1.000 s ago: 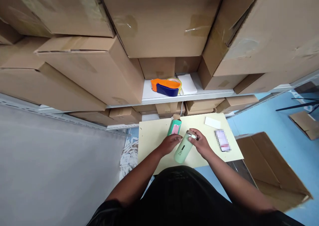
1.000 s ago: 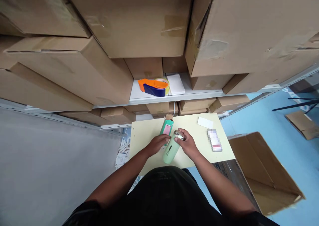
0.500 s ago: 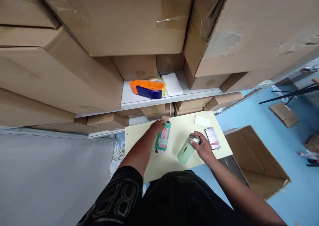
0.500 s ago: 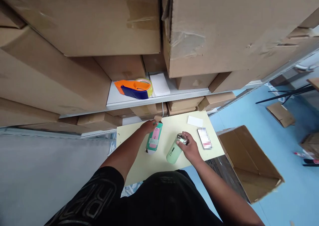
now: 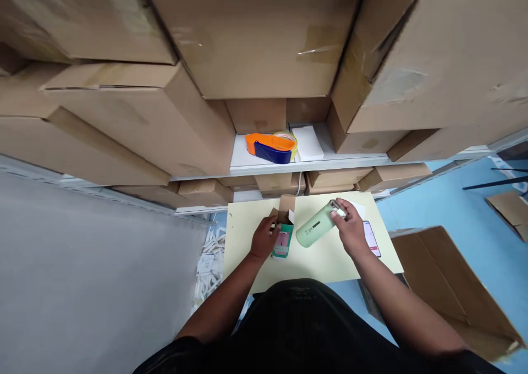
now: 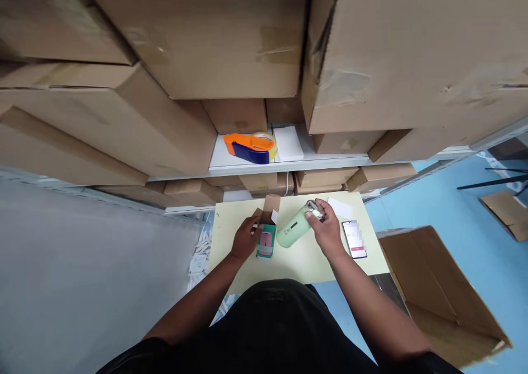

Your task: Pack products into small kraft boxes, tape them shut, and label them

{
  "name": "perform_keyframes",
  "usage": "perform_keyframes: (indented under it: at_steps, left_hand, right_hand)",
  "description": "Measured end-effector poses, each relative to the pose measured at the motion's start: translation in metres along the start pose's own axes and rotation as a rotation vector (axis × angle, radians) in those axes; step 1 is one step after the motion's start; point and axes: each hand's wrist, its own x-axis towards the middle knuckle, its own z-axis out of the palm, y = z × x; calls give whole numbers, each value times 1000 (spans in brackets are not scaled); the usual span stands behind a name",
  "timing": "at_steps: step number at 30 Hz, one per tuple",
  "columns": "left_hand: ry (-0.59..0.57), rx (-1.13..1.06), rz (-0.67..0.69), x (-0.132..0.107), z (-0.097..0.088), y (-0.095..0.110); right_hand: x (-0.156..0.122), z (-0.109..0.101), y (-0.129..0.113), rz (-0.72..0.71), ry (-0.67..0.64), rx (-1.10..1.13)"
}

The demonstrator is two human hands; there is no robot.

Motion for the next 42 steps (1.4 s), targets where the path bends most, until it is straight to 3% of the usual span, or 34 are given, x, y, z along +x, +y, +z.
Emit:
perform_keyframes:
  at_steps: [5, 8, 11, 15, 21, 31, 35, 42]
  left_hand:
    - [18, -103, -15, -42, 0, -1]
    - [21, -172, -55, -56, -4, 1]
    - [33, -172, -70, -65, -9, 1]
    - [11, -90, -35, -72, -12, -1]
    - [-10, -83, 30, -76, -8, 0]
    - [-71, -131, 27, -81, -6, 2]
    - [-58, -161, 27, -84, -6, 1]
    - [-58, -202, 47, -85, -4, 2]
  right_hand:
    - [-6, 44, -29, -110, -19, 4]
    - [-18, 72, -24, -114, -95, -3]
    - [-33, 85, -11, -121, -184, -72]
    - [-55, 76, -3, -189, -218, -251]
    - [-69, 57, -19, -329, -196, -500]
    - [-67, 61, -18, -317, -289, -481]
    - [-64, 59, -4, -285, -266, -495]
    - [-79, 65, 50, -477, -484, -698]
